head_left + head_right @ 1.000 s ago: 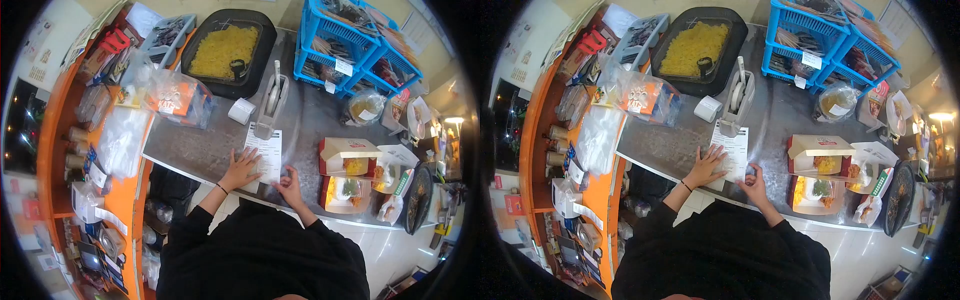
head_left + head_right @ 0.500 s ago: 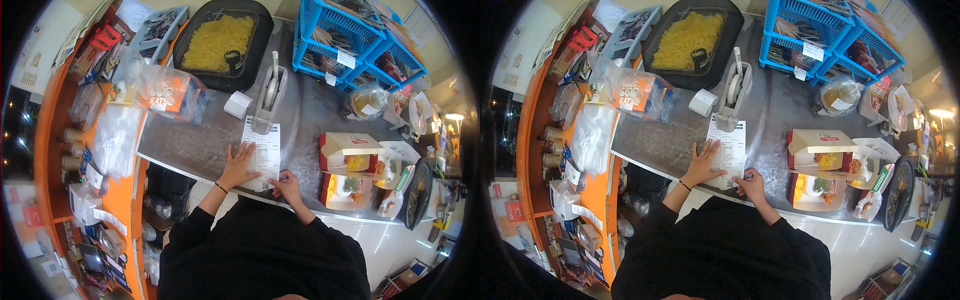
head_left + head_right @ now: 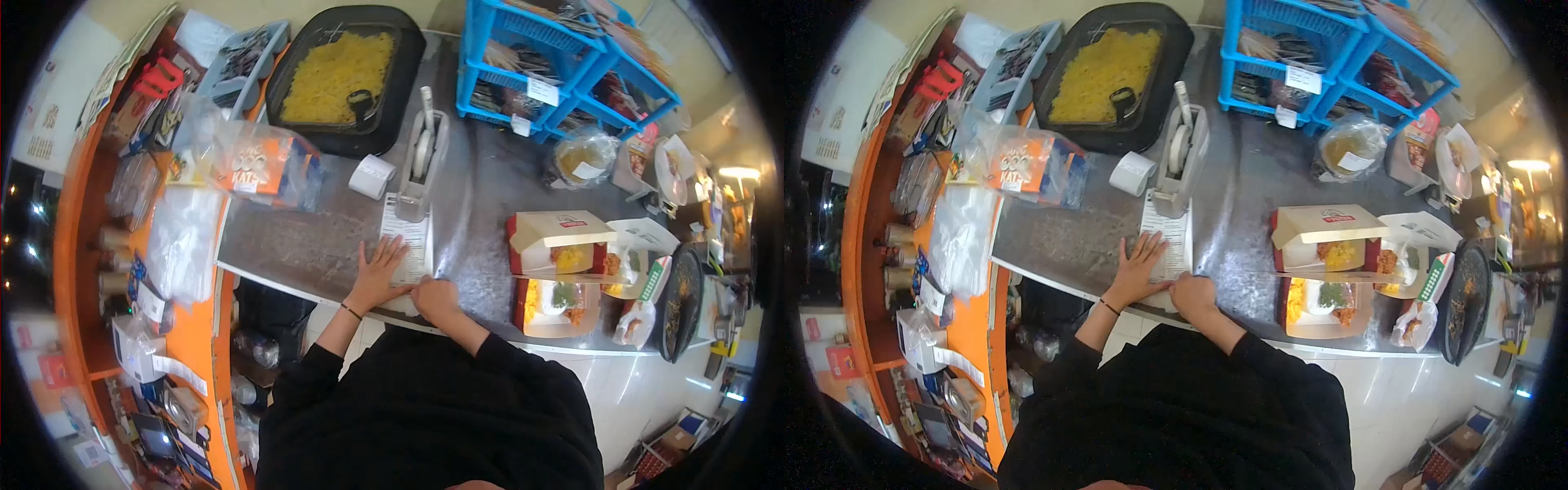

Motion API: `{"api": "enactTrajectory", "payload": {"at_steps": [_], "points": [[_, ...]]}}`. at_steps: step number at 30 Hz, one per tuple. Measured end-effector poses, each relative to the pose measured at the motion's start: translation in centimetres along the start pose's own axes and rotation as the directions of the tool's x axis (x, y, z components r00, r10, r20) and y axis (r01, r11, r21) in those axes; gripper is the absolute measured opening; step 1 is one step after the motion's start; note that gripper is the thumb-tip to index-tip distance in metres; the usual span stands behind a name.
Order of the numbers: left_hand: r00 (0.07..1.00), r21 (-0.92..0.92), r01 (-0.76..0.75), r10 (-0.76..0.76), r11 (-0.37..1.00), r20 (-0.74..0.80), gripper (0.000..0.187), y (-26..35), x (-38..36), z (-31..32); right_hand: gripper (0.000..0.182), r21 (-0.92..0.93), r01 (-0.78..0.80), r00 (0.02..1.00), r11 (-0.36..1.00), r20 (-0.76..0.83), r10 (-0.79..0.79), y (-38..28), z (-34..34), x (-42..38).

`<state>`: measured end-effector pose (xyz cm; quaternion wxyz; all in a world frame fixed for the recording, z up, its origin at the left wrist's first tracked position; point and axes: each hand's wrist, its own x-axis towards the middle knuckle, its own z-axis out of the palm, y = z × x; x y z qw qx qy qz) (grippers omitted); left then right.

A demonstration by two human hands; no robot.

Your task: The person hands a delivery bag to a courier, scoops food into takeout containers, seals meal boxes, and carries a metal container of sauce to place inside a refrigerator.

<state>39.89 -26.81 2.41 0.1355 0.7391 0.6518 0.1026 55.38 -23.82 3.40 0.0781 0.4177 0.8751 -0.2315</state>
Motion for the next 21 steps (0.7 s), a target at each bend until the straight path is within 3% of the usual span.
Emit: {"api": "enactTrajectory", "payload": {"at_steps": [1, 2, 5, 7, 9, 10, 12, 15, 16, 21], "points": [[1.0, -0.004, 0.001, -0.001, 1.0, 0.003, 0.075, 0.1, 0.0, -0.2, 0.033, -0.032, 0.047, 0.998, 0.998, 0.036, -0.046, 0.3, -0.5, 0.3], [1.0, -0.007, -0.002, 0.002, 1.0, 0.005, 0.075, 0.2, 0.0, -0.3, 0.038, 0.071, -0.017, 0.988, 0.997, 0.154, 0.006, 0.8, -1.4, 0.6], [1.0, 0.018, 0.022, -0.022, 1.0, 0.001, 0.075, 0.6, 0.1, -0.4, 0.04, 0.232, 0.083, 0.93, 0.969, 0.332, -0.159, 4.2, -6.9, 1.3], [1.0, 0.027, 0.029, -0.03, 0.999, 0.008, 0.072, 1.0, 0.2, -0.6, 0.04, 0.103, 0.03, 0.973, 0.994, 0.227, -0.053, 4.7, -15.4, 1.6], [0.999, 0.035, 0.033, -0.033, 0.999, 0.006, 0.07, 1.3, 0.4, -1.5, 0.028, -0.04, 0.018, 0.998, 0.999, 0.06, -0.015, 7.8, -19.9, 4.2], [0.997, -0.025, 0.009, -0.01, 1.0, -0.071, 0.062, 1.5, 0.5, -2.1, 0.024, -0.163, -0.033, 0.999, 0.986, -0.009, 0.032, 9.3, -21.8, 6.1], [0.99, -0.093, -0.013, 0.0, 0.996, -0.138, 0.055, 1.4, 0.4, -2.6, 0.023, -0.197, -0.148, 0.987, 0.969, 0.035, 0.158, 11.9, -24.7, 9.9], [0.975, -0.174, -0.035, -0.005, 0.984, -0.223, 0.046, 1.1, -0.1, -3.5, 0.036, -0.345, -0.175, 0.918, 0.922, -0.395, 0.026, 19.3, -21.3, 16.1], [0.969, -0.199, -0.04, -0.011, 0.979, -0.248, 0.042, 1.0, -0.3, -3.7, 0.045, -0.484, -0.25, 0.917, 0.839, -0.397, 0.044, 21.5, -20.4, 18.6], [0.968, -0.342, -0.025, -0.063, 0.939, -0.244, 0.035, -0.6, -2.3, -4.5, 0.05, -0.484, -0.295, 0.903, 0.824, -0.422, 0.075, 22.4, -22.5, 21.8]]}}
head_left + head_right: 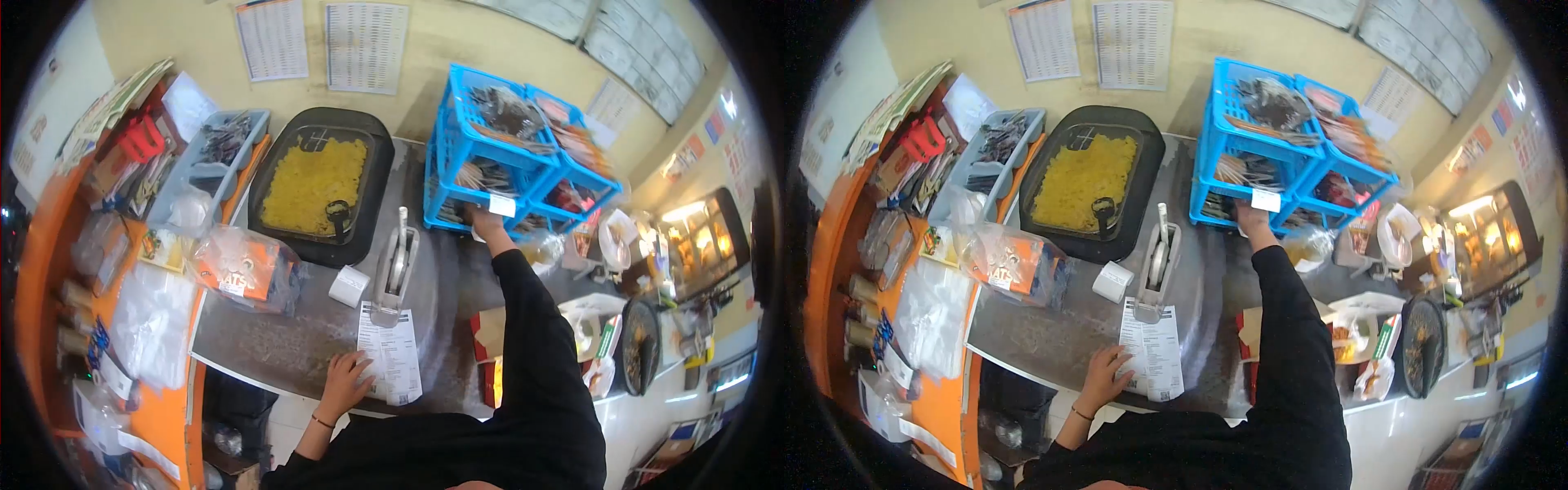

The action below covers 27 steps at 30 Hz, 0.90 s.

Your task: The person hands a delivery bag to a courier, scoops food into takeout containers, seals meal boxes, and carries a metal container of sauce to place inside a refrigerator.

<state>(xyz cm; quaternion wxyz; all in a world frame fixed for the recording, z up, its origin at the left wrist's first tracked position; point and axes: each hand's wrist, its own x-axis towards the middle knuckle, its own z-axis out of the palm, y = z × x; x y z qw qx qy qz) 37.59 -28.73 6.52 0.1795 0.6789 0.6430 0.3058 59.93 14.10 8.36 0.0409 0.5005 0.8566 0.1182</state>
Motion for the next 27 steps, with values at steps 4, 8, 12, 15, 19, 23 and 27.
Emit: {"api": "enactTrajectory", "payload": {"at_steps": [4, 8, 12, 15, 19, 23, 27], "points": [[0.999, -0.069, 0.04, -0.042, 0.997, -0.022, 0.032, -1.6, -1.2, -0.2, 0.053, -0.041, 0.174, 0.968, 0.984, 0.193, -0.163, 1.0, 2.0, 2.1], [0.998, -0.073, 0.068, -0.068, 0.995, 0.0, 0.03, -2.7, -1.4, 0.1, 0.036, -0.244, 0.186, 0.921, 0.952, -0.295, -0.255, 2.2, 5.8, 3.4], [0.996, -0.125, 0.086, -0.089, 0.988, -0.021, 0.027, -2.7, -1.2, -0.4, 0.032, -0.185, 0.189, 0.958, 0.964, -0.179, -0.222, 1.9, 4.6, 3.3], [0.996, -0.133, 0.079, -0.084, 0.988, -0.036, 0.025, -2.8, -1.1, -0.4, 0.026, -0.176, 0.189, 0.976, 0.966, -0.078, -0.205, 2.0, 3.0, 2.0], [0.996, -0.12, 0.077, -0.082, 0.99, -0.04, 0.024, -3.2, -1.3, -0.3, 0.018, -0.087, 0.242, 0.968, 0.966, -0.045, -0.247, 2.5, 3.3, 0.9], [0.996, -0.133, 0.084, -0.089, 0.988, -0.032, 0.023, -3.3, -1.4, -0.4, 0.025, -0.131, 0.265, 0.961, 0.955, -0.047, -0.273, 2.7, 2.5, -0.7], [0.995, -0.133, 0.064, -0.073, 0.989, -0.064, 0.023, -3.2, -1.3, -0.5, 0.021, -0.155, 0.244, 0.963, 0.957, -0.081, -0.258, 1.1, -1.3, -3.0]]}}
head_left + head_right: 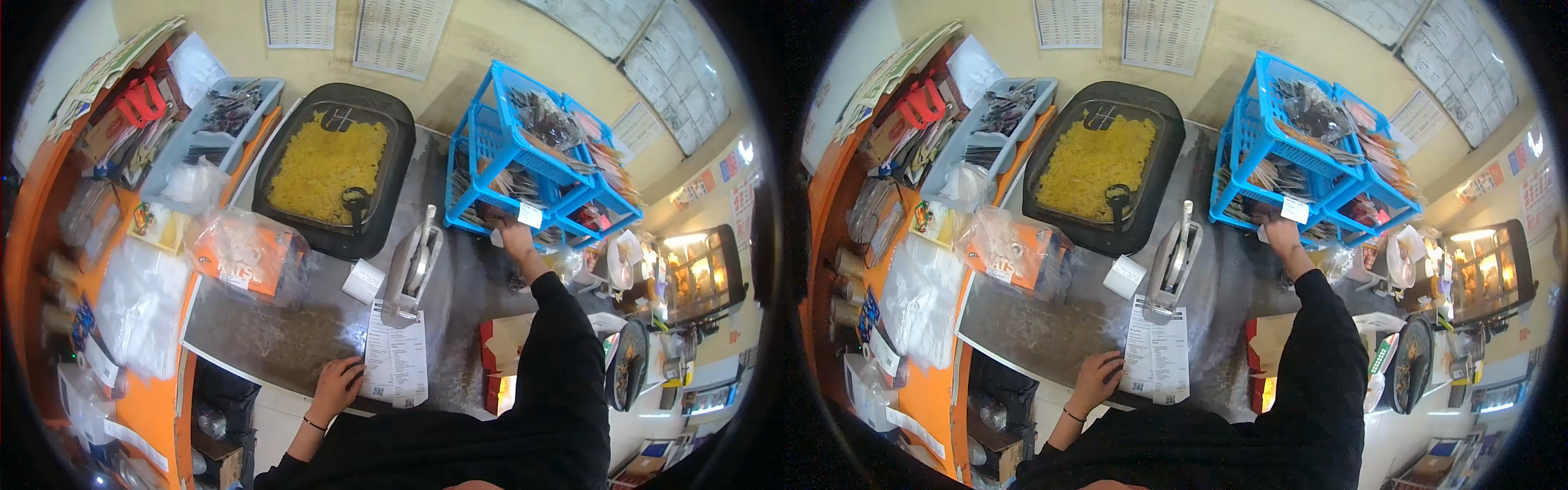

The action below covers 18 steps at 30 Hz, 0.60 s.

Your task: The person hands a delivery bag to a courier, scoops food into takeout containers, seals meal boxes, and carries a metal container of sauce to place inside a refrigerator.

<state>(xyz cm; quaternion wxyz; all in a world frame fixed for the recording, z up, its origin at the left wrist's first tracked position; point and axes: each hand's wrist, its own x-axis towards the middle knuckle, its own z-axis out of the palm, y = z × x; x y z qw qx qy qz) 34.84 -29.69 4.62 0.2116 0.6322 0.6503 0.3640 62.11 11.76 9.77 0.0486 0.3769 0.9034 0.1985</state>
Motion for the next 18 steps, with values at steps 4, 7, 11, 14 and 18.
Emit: {"api": "enactTrajectory", "payload": {"at_steps": [4, 7, 11, 14, 18], "points": [[0.995, 0.011, -0.08, 0.08, 0.997, -0.052, 0.024, 1.0, 0.6, -0.4, 0.017, 0.159, -0.028, 0.972, 0.987, -0.225, 0.063, -0.5, -5.2, -3.0], [0.996, -0.067, -0.085, 0.083, 0.994, -0.029, 0.023, 2.6, 1.3, -0.2, 0.008, 0.555, -0.067, 0.952, 0.829, -0.212, 0.219, -0.5, -12.5, -6.7], [0.988, -0.38, -0.121, 0.15, 0.917, 0.046, 0.024, 7.8, 5.0, 1.1, 0.01, 0.948, -0.158, 0.979, 0.275, 0.113, 0.173, 0.1, -21.8, -12.9], [0.951, -0.885, 0.214, 0.117, 0.414, 0.285, 0.038, 13.6, 8.9, 4.2, 0.011, 0.981, -0.169, 0.985, 0.094, 0.166, 0.043, 0.1, -27.0, -17.5], [0.698, -0.736, 0.663, 0.464, -0.133, 0.545, 0.05, 22.3, 12.5, 8.4, 0.013, 0.973, -0.163, 0.984, 0.162, 0.172, -0.047, -0.1, -28.4, -23.9]]}}
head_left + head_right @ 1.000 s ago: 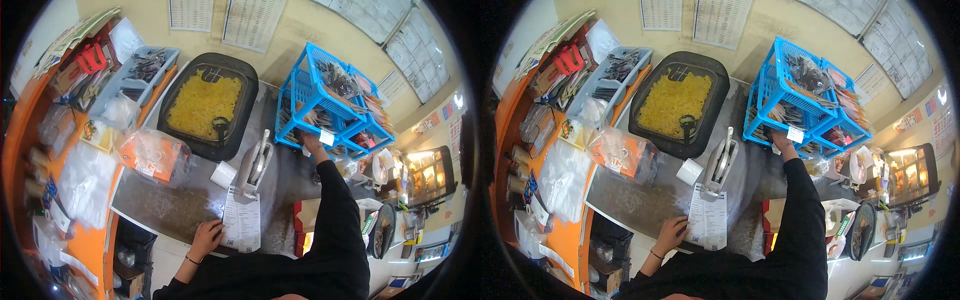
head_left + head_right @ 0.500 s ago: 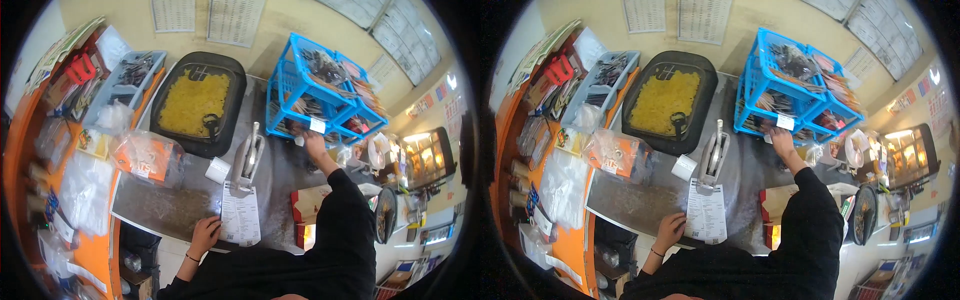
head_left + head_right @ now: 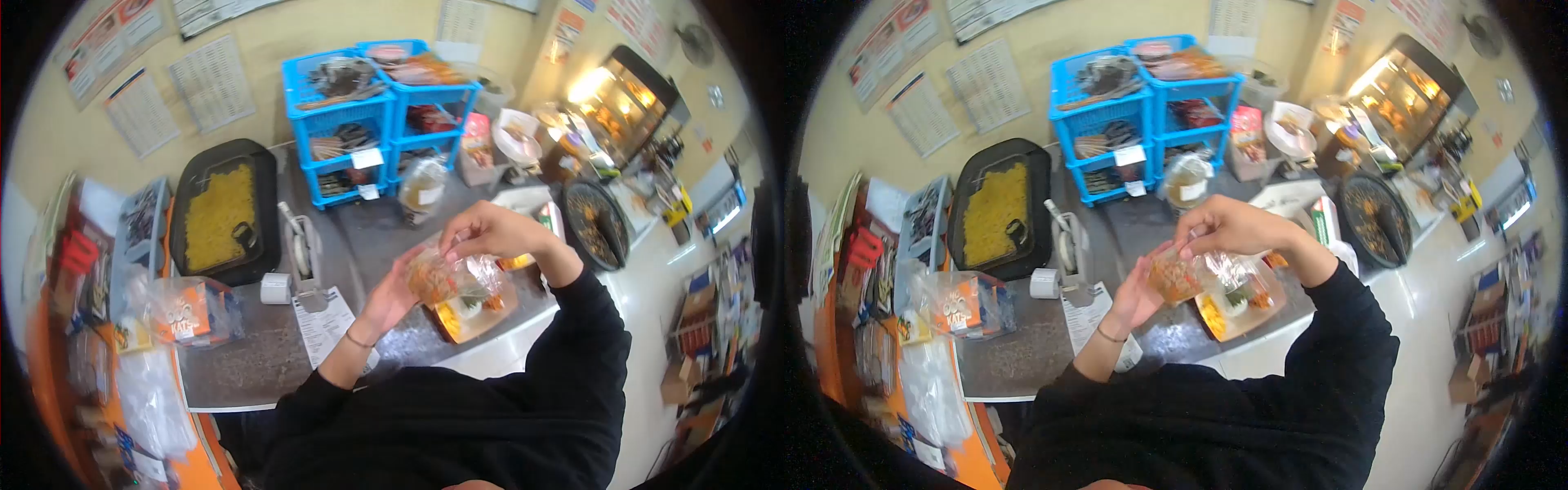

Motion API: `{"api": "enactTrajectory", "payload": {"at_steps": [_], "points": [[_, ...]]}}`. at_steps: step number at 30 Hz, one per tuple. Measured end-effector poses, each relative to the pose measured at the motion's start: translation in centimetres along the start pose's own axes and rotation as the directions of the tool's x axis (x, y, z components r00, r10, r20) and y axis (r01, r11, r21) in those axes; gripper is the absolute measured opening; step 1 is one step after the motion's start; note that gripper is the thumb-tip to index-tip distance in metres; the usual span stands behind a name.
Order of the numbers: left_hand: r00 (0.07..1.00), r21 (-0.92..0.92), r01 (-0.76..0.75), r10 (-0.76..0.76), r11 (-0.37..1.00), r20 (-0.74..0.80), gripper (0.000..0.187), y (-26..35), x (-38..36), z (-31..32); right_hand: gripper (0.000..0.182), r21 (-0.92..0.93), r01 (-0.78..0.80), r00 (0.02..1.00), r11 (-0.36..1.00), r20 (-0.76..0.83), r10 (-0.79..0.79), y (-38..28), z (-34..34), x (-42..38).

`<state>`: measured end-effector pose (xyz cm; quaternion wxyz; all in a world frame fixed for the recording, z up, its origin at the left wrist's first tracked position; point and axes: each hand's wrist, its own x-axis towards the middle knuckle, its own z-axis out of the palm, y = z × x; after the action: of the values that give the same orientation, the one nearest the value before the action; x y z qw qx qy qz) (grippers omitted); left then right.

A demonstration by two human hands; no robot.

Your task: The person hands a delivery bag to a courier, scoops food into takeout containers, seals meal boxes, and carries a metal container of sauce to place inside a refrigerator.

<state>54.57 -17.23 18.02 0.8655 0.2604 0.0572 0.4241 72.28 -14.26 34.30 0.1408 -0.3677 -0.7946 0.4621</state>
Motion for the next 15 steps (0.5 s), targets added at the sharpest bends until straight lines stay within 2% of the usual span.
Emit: {"api": "enactTrajectory", "payload": {"at_steps": [1, 2, 3, 5, 7, 8, 10, 12, 14, 15], "points": [[0.993, -0.094, 0.105, -0.099, 0.99, 0.069, 0.052, -0.9, 0.9, 1.2, 0.014, -0.002, 0.009, 1.0, 1.0, 0.004, -0.009, -0.1, 0.4, -1.3], [0.984, -0.111, 0.159, -0.148, 0.981, 0.1, 0.053, -1.9, 1.4, 1.6, 0.013, -0.105, -0.026, 0.999, 0.994, -0.033, 0.023, 0.7, 0.9, -2.6], [0.972, -0.128, 0.211, -0.195, 0.969, 0.128, 0.053, -3.1, 1.5, 1.9, 0.013, -0.29, 0.02, 0.989, 0.957, -0.134, -0.061, 1.2, 1.7, -3.9], [0.953, -0.152, 0.291, -0.273, 0.944, 0.128, 0.054, -5.4, 1.4, 1.9, 0.012, -0.293, -0.047, 0.962, 0.955, -0.269, -0.035, 2.8, 3.6, -6.4], [0.942, -0.169, 0.335, -0.328, 0.927, 0.07, 0.055, -7.1, 0.7, 1.4, 0.012, -0.653, 0.047, 0.827, 0.756, -0.399, -0.396, 4.3, 5.6, -8.0], [0.943, -0.185, 0.332, -0.325, 0.925, 0.067, 0.054, -7.9, 0.0, 1.0, 0.013, -0.635, 0.052, 0.852, 0.771, -0.374, -0.366, 5.2, 6.6, -9.1], [0.925, -0.149, 0.374, -0.379, 0.915, -0.009, 0.05, -9.1, -1.8, 0.3, 0.015, -0.462, 0.135, 0.825, 0.876, -0.438, -0.358, 7.1, 9.7, -10.6], [0.902, -0.167, 0.418, -0.43, 0.893, -0.044, 0.047, -10.1, -3.6, -1.0, 0.018, -0.004, 0.177, 0.883, 0.984, -0.442, -0.161, 9.5, 12.7, -12.1], [0.872, -0.248, 0.466, -0.489, 0.849, -0.036, 0.044, -11.0, -5.2, -2.4, 0.017, 0.018, 0.161, 0.872, 0.987, -0.47, -0.134, 10.3, 14.0, -12.4], [0.867, -0.183, 0.478, -0.495, 0.859, -0.059, 0.041, -11.2, -5.6, -2.4, 0.017, 0.037, 0.15, 0.867, 0.988, -0.486, -0.114, 10.4, 14.4, -12.4]]}}
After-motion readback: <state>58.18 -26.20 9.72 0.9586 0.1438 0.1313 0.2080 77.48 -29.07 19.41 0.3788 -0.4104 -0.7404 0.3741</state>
